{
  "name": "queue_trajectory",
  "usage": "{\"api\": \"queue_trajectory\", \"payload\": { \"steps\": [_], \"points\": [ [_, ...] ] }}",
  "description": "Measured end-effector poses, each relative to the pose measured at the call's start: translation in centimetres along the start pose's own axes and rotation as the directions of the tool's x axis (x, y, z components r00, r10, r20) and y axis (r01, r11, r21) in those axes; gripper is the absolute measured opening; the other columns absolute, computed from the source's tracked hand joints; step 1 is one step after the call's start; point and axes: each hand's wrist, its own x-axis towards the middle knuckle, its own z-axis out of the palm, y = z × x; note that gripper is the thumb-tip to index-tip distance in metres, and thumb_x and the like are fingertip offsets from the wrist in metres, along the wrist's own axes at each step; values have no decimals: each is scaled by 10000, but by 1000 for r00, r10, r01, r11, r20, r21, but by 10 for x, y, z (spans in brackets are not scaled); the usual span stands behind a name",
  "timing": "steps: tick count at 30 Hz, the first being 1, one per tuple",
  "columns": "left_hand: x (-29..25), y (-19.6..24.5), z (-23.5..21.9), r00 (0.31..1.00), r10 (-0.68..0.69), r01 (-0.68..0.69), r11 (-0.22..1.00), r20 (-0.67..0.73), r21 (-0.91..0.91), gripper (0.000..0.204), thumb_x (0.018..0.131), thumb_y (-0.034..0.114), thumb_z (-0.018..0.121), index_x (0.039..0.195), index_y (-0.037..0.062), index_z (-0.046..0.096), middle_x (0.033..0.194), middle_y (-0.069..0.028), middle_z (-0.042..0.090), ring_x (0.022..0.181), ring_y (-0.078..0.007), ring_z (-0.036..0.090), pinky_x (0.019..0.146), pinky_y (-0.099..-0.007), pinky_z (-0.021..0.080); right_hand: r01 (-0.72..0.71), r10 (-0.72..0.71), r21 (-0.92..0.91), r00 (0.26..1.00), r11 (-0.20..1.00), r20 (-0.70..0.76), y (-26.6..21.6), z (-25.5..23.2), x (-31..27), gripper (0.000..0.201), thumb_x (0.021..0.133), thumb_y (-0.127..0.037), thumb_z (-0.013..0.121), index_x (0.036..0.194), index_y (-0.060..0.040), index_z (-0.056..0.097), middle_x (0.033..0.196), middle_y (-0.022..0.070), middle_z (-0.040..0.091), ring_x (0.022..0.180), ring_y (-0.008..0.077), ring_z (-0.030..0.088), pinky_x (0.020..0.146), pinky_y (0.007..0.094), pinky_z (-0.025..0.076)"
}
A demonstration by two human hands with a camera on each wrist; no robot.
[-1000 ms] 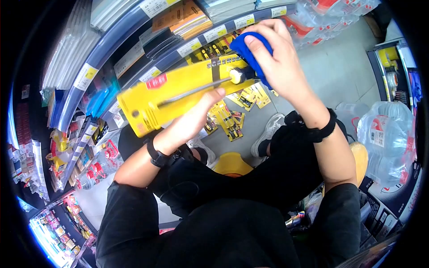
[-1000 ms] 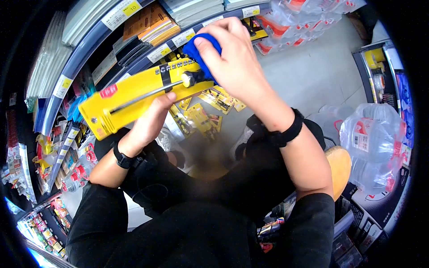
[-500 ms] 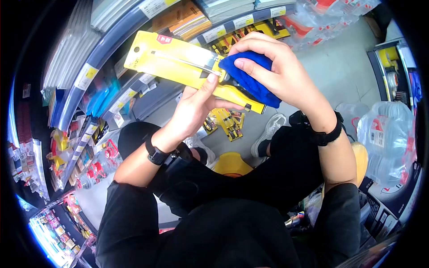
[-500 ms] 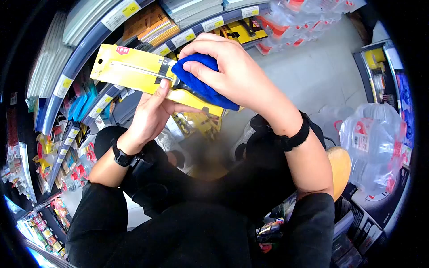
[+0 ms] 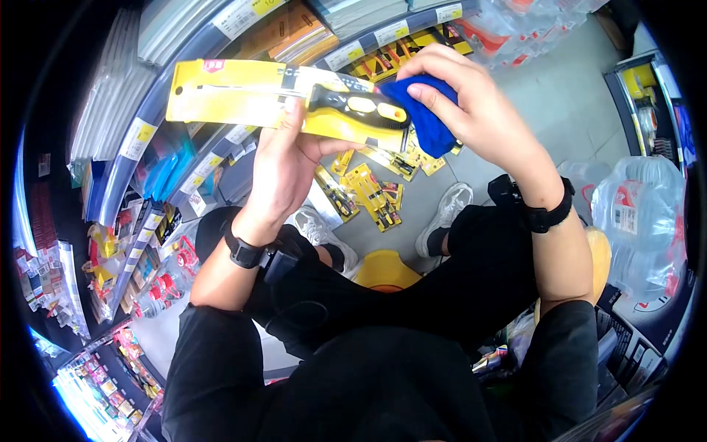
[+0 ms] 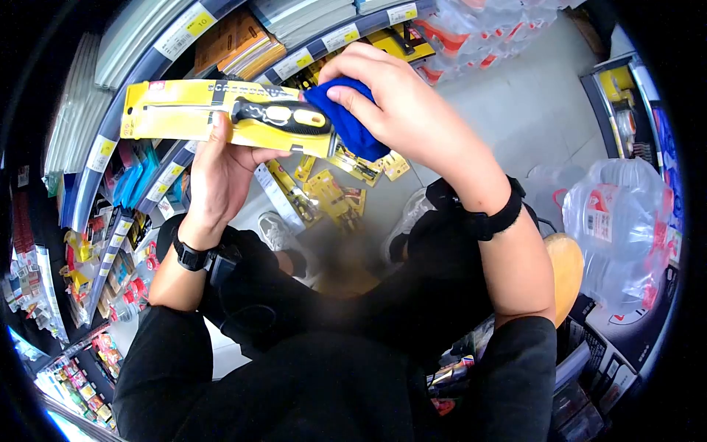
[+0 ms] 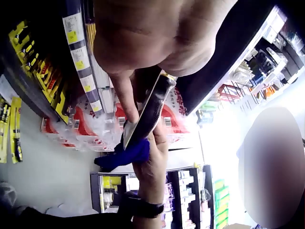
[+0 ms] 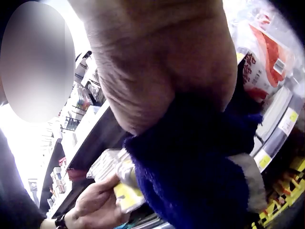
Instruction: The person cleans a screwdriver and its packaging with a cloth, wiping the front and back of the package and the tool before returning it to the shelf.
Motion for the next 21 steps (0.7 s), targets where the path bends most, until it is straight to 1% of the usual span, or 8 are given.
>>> {"api": "queue_trajectory", "payload": {
  "steps": [8,12,14,15,16,18,19,21],
  "points": [
    [1,-3,18,993,80,-96,976,-87,-196,530,1130,395,399,1479,-4,421,1466,-198,546,1356,-346,555,1118,-535,501,-225,218,22,909,974,-355,0,41,-5,170,978,-139,628,1045,16,607,1033,187,633,985,368,640,898,415,504],
    [-1,-18,23,970,176,-202,967,-165,-154,523,1139,372,375,1479,-24,406,1479,-184,522,1363,-325,544,1125,-559,494,-331,339,85,872,940,-354,-7,66,-10,235,994,-159,623,1090,41,545,1097,231,600,1045,393,612,941,434,489],
    [-4,-27,24,961,202,-222,971,-189,-90,550,1136,394,387,1475,-38,410,1472,-180,525,1352,-313,555,1143,-517,480,-375,386,99,864,922,-323,0,76,-11,242,1009,-187,633,1113,18,557,1078,191,634,1031,308,631,925,393,500],
    [-7,-32,23,970,147,-165,983,-193,-82,579,1130,414,409,1478,-50,418,1454,-175,539,1343,-296,562,1166,-435,444,-397,410,106,858,912,-309,3,83,-13,246,1016,-201,637,1125,7,563,1068,171,651,1024,266,641,918,372,506],
    [-9,-40,20,970,105,-114,993,-221,-28,605,1125,435,428,1490,-48,420,1439,-167,553,1304,-274,586,1170,-365,404,-423,448,151,858,894,-251,3,91,-14,271,1010,-217,653,1135,5,561,1072,161,652,1005,236,645,894,364,515],
    [-15,-44,22,949,33,35,977,-312,210,569,1125,404,452,1504,-20,426,1431,-150,563,1289,-260,583,1157,-355,394,-482,529,234,820,844,-218,-5,104,-16,281,1005,-229,666,1114,14,577,1045,155,658,974,214,647,868,356,523],
    [-17,-38,22,972,112,-4,888,-208,460,509,1119,316,436,1516,-2,415,1417,-158,554,1290,-279,572,1152,-364,393,-476,542,318,824,820,-164,-7,102,-15,268,979,-182,672,1074,48,576,1054,198,658,1004,306,654,921,401,510],
    [-20,-20,25,965,263,-153,517,14,842,446,1107,140,404,1540,32,394,1389,-174,536,1293,-318,551,1141,-381,391,-459,576,566,817,685,-35,-12,102,-13,257,982,-173,683,1076,52,604,1023,154,689,942,233,669,864,363,532]
  ]
}}
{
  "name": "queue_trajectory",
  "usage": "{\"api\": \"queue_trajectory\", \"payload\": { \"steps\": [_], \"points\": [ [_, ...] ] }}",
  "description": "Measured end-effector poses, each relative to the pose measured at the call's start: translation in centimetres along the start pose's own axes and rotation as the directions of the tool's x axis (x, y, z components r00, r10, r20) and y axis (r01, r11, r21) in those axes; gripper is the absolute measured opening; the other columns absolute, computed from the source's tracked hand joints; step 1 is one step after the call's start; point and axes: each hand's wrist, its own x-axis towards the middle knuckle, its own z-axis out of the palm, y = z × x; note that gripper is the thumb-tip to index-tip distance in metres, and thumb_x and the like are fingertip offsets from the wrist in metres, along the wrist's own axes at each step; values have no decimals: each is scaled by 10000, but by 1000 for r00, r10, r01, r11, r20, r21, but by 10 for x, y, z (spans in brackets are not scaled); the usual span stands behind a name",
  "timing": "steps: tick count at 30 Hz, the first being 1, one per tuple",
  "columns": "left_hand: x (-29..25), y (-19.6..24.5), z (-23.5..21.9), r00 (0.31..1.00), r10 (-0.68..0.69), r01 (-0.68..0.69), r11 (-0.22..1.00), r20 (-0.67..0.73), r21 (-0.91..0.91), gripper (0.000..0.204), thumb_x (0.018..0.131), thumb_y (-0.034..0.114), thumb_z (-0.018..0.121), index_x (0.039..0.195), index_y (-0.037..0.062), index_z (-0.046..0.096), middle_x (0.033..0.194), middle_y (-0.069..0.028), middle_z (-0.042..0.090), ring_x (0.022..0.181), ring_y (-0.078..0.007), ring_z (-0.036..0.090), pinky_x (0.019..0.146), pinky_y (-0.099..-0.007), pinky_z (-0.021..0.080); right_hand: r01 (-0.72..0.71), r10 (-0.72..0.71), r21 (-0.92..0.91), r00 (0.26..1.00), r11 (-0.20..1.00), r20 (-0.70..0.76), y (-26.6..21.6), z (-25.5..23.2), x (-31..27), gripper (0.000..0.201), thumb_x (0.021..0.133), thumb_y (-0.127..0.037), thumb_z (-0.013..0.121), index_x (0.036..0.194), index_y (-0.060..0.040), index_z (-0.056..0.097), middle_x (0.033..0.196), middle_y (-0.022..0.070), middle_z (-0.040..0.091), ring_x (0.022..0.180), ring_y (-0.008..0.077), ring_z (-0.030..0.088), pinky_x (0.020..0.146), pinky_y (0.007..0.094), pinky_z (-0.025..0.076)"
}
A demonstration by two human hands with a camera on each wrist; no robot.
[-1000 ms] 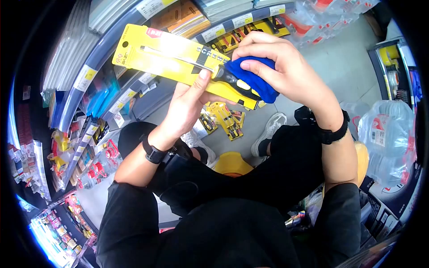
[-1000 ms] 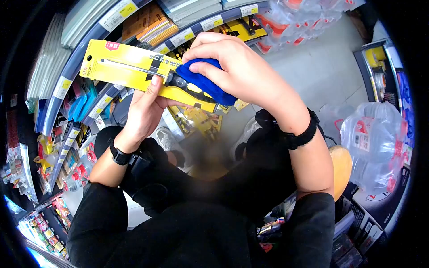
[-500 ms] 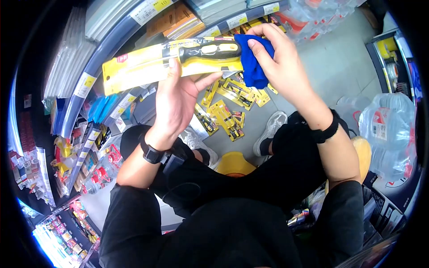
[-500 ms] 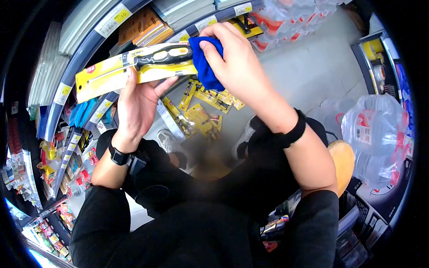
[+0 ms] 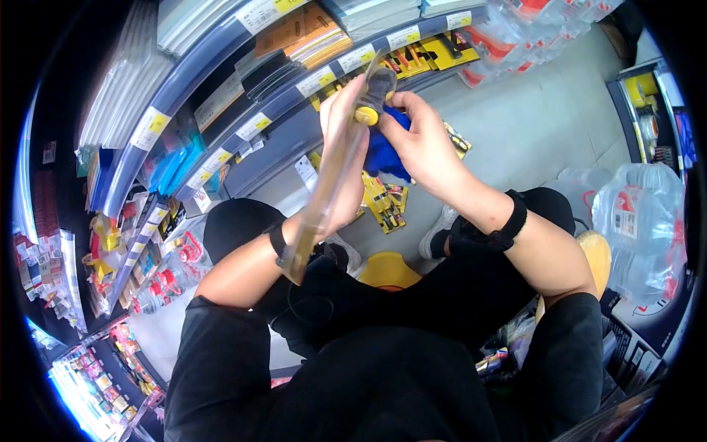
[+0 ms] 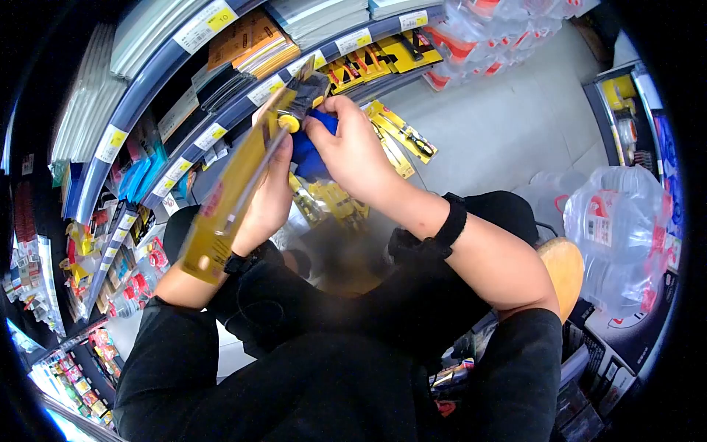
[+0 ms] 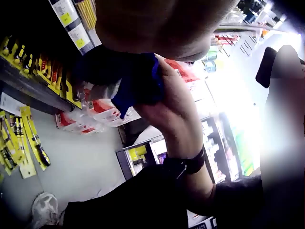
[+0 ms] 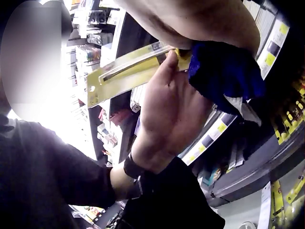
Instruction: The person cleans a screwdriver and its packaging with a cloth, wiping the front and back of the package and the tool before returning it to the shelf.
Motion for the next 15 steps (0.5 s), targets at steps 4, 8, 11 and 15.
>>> {"api": "queue_trajectory", "payload": {
  "steps": [4,8,11,15],
  "points": [
    [3,-9,3,977,-211,180,905,-40,-385,470,1130,306,414,1488,7,470,1403,-172,552,1275,-251,571,1106,-352,437,-178,116,414,978,893,172,-32,-3,-9,277,1000,-162,697,1192,37,674,1037,60,729,893,101,670,808,271,556],
    [12,-17,0,939,-330,267,525,96,-808,639,1117,490,404,1450,-51,474,1413,-192,585,1273,-262,603,1114,-390,478,-101,25,490,987,866,159,-48,-22,-2,290,1001,-148,695,1247,5,681,1114,59,731,983,113,688,892,267,554],
    [21,-19,-5,962,-247,202,348,118,-916,558,1132,377,400,1456,-77,412,1456,-237,540,1326,-351,579,1159,-483,452,202,-161,498,979,843,-125,-74,-44,8,285,1028,-136,640,1283,-9,658,1173,81,716,1036,130,683,928,274,546],
    [20,-23,0,954,-235,260,346,185,-901,496,1130,336,414,1445,-47,438,1422,-200,575,1274,-300,616,1130,-467,476,564,-568,-101,823,820,-15,-70,-49,14,268,1035,-156,599,1276,-47,637,1239,88,667,1132,175,629,998,334,502]
  ]
}}
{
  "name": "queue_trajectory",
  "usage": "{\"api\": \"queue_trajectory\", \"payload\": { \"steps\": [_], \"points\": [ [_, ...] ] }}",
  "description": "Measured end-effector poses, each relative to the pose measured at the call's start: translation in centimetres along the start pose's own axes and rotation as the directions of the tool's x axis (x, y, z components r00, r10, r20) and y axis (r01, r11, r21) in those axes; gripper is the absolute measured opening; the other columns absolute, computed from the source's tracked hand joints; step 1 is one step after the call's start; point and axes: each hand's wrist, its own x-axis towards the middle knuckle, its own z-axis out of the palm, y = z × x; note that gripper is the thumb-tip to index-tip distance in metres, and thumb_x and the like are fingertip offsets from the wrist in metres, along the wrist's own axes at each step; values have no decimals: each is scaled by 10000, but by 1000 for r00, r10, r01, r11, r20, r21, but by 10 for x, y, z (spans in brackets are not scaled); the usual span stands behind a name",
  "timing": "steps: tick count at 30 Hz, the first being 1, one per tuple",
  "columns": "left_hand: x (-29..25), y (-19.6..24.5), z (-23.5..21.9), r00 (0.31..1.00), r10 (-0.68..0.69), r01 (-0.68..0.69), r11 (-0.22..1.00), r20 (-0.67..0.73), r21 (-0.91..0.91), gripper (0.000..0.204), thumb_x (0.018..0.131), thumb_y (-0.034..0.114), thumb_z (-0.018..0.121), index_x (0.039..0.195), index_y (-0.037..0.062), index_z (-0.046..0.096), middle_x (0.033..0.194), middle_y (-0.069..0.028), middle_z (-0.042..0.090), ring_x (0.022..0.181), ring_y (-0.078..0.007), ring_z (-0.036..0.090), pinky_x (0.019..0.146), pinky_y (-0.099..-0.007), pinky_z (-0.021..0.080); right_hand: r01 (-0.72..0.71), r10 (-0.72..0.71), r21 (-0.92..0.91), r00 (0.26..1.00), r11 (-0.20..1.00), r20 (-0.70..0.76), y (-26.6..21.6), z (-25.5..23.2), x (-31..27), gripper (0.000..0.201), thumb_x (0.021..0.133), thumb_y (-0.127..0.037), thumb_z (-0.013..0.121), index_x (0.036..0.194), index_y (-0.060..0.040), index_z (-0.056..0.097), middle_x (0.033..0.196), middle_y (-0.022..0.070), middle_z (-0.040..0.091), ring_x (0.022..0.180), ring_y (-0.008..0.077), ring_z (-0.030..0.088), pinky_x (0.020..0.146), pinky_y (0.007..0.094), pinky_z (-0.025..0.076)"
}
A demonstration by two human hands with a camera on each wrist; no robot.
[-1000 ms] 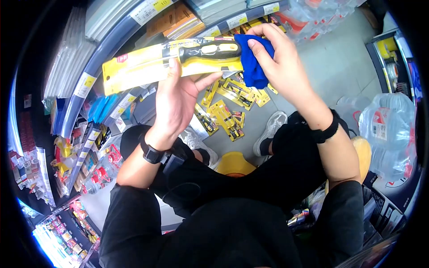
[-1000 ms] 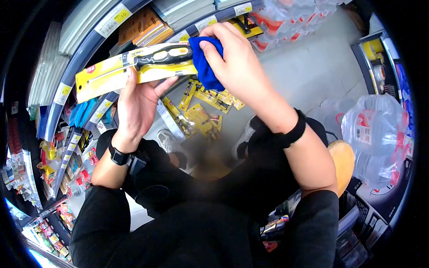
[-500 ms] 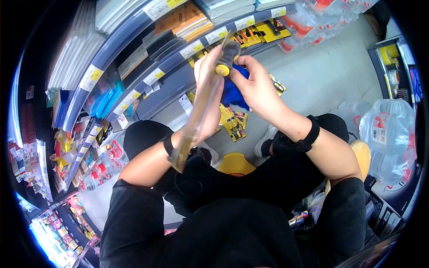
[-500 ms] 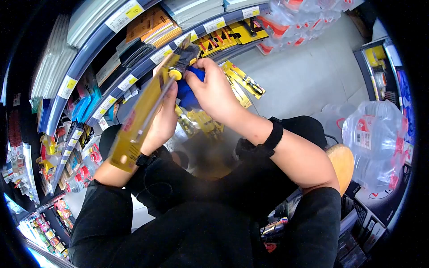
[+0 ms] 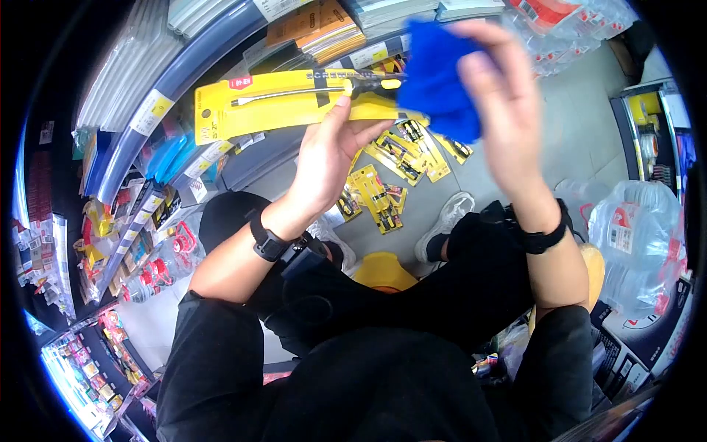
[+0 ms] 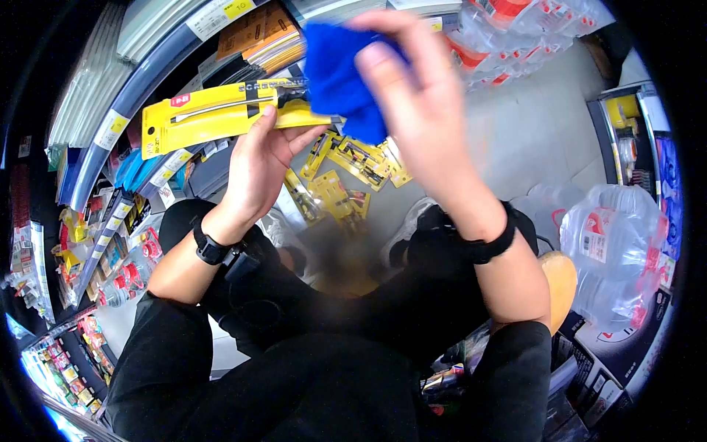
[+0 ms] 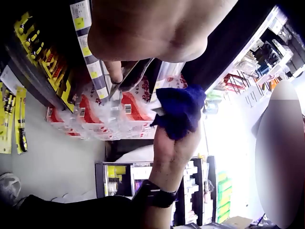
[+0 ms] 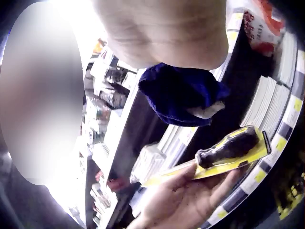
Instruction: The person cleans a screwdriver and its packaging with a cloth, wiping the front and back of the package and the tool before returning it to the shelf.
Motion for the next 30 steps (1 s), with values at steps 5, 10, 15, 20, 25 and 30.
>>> {"api": "queue_trajectory", "payload": {
  "steps": [5,10,15,20,25,30],
  "points": [
    [-8,-11,4,996,-55,59,996,-65,67,495,1134,348,408,1447,-34,444,1350,-144,601,1215,-224,618,1023,-435,522,356,-151,-609,920,709,362,15,31,-28,452,934,-247,690,1339,-69,599,1249,158,627,1156,356,602,1015,431,477],
    [-19,-17,9,993,-114,113,993,-17,-26,470,1134,329,400,1426,-31,480,1356,-140,614,1197,-223,639,1060,-417,512,208,-32,-563,952,800,306,21,33,-27,401,936,-252,701,1272,-49,621,1195,166,647,1124,382,617,968,458,503],
    [-15,0,9,1000,0,0,1000,-21,-26,454,1114,287,419,1423,-41,477,1369,-177,620,1210,-278,651,1098,-465,498,300,-225,-571,954,764,200,28,31,-13,306,931,-267,699,1151,-60,649,1066,117,644,988,346,624,863,436,507],
    [-10,16,6,1000,28,-27,998,7,-54,521,1109,308,410,1422,-107,440,1370,-282,608,1185,-372,668,1128,-469,466,34,-13,-545,999,838,41,45,10,-15,282,1050,-299,573,1166,-48,627,1065,172,667,1005,390,669,862,459,530],
    [-9,22,-4,989,-57,20,967,136,256,514,1101,247,360,1492,-85,388,1410,-239,581,1193,-343,661,1051,-462,531,-202,213,-602,976,773,-54,62,-42,-2,339,1018,-301,635,1206,-19,642,1063,179,713,982,310,716,825,406,553],
    [-2,-6,-18,993,-60,39,978,98,206,541,1043,191,403,1545,-10,381,1506,-151,498,1398,-245,473,1197,-388,350,-676,676,9,737,737,9,24,-64,22,491,966,-323,732,1273,38,606,1056,120,729,841,181,740,644,269,565]
  ]
}}
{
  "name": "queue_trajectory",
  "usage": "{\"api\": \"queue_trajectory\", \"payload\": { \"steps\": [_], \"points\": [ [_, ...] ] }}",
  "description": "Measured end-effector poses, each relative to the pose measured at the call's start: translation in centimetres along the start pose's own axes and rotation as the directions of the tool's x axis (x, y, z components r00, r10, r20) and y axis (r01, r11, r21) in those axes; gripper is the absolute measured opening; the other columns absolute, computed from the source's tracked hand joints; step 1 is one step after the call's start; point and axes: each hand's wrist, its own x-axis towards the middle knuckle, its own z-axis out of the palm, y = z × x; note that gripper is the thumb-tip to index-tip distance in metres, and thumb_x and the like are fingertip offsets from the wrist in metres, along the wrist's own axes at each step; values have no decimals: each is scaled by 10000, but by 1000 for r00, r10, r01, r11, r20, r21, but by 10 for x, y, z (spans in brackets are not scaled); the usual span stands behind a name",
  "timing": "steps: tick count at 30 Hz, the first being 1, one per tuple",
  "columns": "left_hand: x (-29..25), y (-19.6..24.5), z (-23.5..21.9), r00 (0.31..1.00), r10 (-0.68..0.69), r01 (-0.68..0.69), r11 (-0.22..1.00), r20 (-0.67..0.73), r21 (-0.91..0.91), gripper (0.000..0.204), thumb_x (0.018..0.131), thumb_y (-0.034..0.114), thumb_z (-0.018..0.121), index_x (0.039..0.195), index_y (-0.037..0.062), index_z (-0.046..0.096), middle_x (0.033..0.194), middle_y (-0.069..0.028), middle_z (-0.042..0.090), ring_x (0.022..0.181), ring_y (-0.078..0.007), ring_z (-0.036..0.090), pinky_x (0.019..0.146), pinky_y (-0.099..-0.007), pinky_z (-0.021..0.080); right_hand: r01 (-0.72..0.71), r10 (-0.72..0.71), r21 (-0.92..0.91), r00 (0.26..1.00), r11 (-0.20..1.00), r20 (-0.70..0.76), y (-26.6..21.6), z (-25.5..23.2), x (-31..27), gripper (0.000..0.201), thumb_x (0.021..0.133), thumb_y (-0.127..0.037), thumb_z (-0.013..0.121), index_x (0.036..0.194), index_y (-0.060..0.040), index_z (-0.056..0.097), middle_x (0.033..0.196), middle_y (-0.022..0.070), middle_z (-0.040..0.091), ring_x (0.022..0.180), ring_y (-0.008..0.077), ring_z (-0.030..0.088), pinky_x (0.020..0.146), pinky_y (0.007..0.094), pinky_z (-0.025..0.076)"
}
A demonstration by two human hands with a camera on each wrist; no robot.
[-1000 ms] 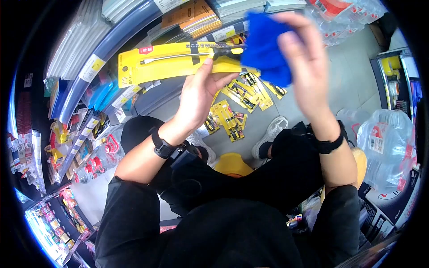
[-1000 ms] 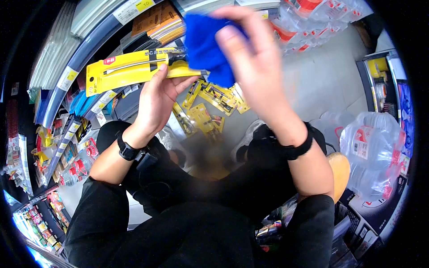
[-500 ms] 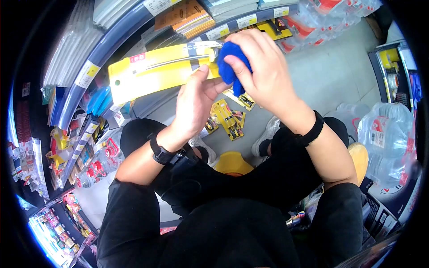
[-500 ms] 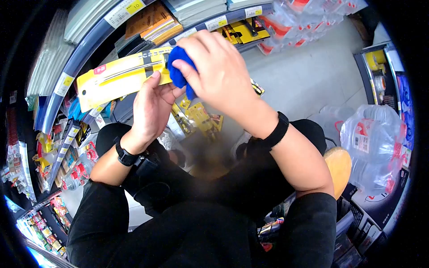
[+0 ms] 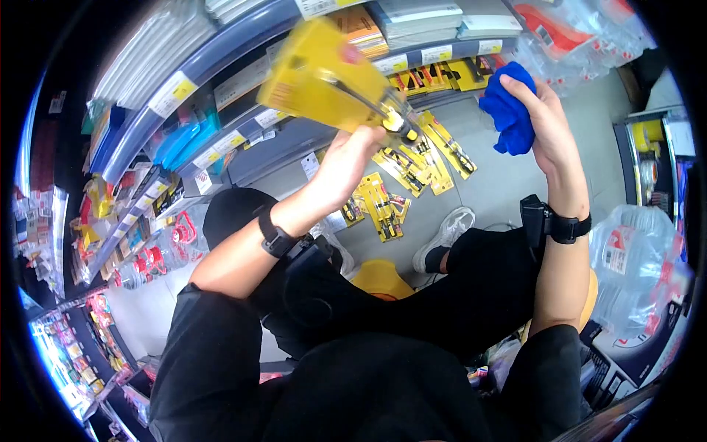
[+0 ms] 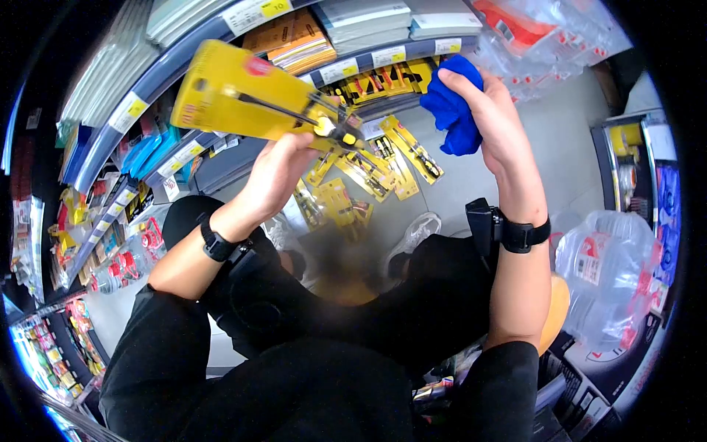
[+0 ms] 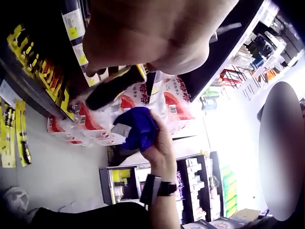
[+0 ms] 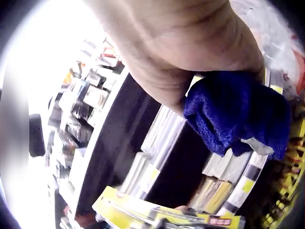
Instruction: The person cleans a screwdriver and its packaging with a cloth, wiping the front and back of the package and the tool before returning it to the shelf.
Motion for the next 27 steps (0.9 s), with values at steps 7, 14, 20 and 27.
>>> {"api": "queue_trajectory", "payload": {
  "steps": [7,14,20,27],
  "points": [
    [3,12,7,983,-102,105,994,150,-13,528,1072,240,368,1520,-31,429,1511,-180,542,1411,-294,513,1210,-465,365,-71,-4,351,978,934,209,-17,10,-11,490,919,-234,794,1302,20,626,1155,104,728,1010,158,707,902,338,582],
    [1,8,-3,914,-169,267,935,368,-233,570,1065,361,349,1476,-26,435,1397,-209,601,1211,-311,658,1072,-442,511,238,-211,127,957,963,-198,-12,14,-5,440,858,-240,877,1177,-24,664,1035,41,732,831,97,696,742,246,570],
    [-5,13,19,935,-259,294,948,243,-120,664,1068,486,353,1463,-34,479,1241,-183,677,1036,-257,712,971,-410,564,-94,70,154,986,984,150,-16,11,-11,591,936,-408,772,1328,9,625,1139,93,720,1021,132,682,929,290,537],
    [-5,18,19,925,-250,300,943,284,-146,688,1062,511,355,1447,-40,502,1166,-171,703,972,-235,701,901,-370,572,52,69,-945,995,324,78,20,-13,10,470,895,-422,801,1021,28,756,911,92,747,859,148,710,720,311,561]
  ]
}}
